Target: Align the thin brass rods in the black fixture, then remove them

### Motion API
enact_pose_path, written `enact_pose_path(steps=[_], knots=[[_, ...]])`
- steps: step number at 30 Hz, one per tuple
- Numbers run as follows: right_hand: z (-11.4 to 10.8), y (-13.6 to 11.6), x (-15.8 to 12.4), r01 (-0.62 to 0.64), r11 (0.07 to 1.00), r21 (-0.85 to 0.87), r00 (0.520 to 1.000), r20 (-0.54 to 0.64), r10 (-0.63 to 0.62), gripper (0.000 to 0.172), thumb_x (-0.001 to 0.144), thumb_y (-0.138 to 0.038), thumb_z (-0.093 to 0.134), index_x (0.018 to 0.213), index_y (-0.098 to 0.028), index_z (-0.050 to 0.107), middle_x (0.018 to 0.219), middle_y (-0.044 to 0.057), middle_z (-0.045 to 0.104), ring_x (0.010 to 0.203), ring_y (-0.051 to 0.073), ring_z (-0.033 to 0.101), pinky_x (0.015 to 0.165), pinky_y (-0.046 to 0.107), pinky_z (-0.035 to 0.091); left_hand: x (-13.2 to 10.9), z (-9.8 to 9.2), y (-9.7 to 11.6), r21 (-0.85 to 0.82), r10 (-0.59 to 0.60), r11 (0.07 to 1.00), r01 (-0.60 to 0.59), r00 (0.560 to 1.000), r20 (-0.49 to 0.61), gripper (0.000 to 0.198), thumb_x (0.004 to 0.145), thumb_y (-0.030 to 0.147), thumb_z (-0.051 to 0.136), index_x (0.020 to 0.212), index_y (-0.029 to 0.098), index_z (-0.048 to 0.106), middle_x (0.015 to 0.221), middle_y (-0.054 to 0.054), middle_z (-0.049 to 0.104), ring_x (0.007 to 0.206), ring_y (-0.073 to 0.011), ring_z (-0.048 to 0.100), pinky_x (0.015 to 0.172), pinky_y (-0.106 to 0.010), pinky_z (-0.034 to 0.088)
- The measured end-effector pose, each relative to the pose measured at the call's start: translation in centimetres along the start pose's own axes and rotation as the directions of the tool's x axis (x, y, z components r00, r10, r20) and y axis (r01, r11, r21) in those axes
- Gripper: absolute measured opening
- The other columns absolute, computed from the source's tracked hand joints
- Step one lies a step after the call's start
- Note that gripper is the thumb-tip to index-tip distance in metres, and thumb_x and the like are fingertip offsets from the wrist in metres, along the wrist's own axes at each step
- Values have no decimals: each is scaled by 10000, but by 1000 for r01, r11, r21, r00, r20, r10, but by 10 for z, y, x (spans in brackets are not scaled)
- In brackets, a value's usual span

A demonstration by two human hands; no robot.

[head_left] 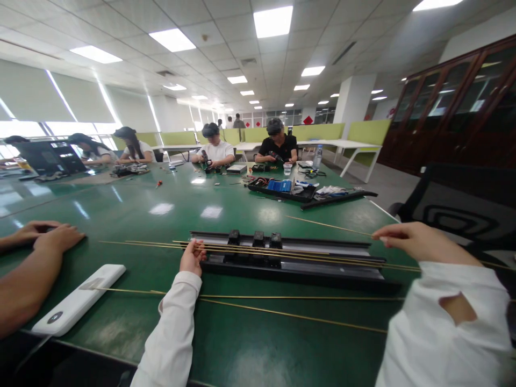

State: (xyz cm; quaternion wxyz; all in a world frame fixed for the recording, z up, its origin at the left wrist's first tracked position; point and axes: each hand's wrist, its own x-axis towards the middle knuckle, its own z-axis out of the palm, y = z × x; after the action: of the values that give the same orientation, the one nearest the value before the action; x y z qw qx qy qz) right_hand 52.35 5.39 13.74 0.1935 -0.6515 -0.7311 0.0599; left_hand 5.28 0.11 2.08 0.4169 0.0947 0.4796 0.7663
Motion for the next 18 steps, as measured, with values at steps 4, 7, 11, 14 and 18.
enact_pose_path(steps=[4,7,11,14,18], knots=[[-13,-47,-12,26,1000,-8,1000,-7,-26,239,658,-256,488,818,-234,665,751,28,672,722,196,588,603,262,412,-2,-3,4,-38,4,999,-3,1000,7,118,638,259,521,671,146,524,563,3,487,427,-76,426,384,-205,286],[-11,-83,-16,144,989,34,985,-105,-140,233,691,-268,471,817,-225,663,806,23,667,762,195,580,651,267,413,-9,-8,9,-85,-47,995,42,998,-52,88,637,245,523,669,163,512,625,-10,502,497,-90,471,436,-217,340],[2,-135,-22,295,946,138,941,-216,-262,238,713,-217,457,844,-220,656,808,18,664,745,172,585,691,258,418,-33,-17,14,-84,26,995,-45,975,-221,72,639,221,519,698,181,510,682,3,498,566,-81,488,514,-212,371],[22,-180,-35,473,864,171,868,-262,-423,261,755,-201,412,881,-207,639,866,21,651,800,156,572,724,255,412,-59,-26,10,-52,244,964,-261,946,-215,161,613,219,551,770,187,534,744,8,524,647,-83,511,551,-199,373],[67,-233,-63,622,778,88,780,-156,-606,283,784,-142,364,884,-210,619,803,35,630,751,132,553,679,242,402,-90,-44,-3,-49,269,959,-280,949,-165,243,606,261,571,841,200,558,805,6,552,710,-95,521,588,-205,386]])
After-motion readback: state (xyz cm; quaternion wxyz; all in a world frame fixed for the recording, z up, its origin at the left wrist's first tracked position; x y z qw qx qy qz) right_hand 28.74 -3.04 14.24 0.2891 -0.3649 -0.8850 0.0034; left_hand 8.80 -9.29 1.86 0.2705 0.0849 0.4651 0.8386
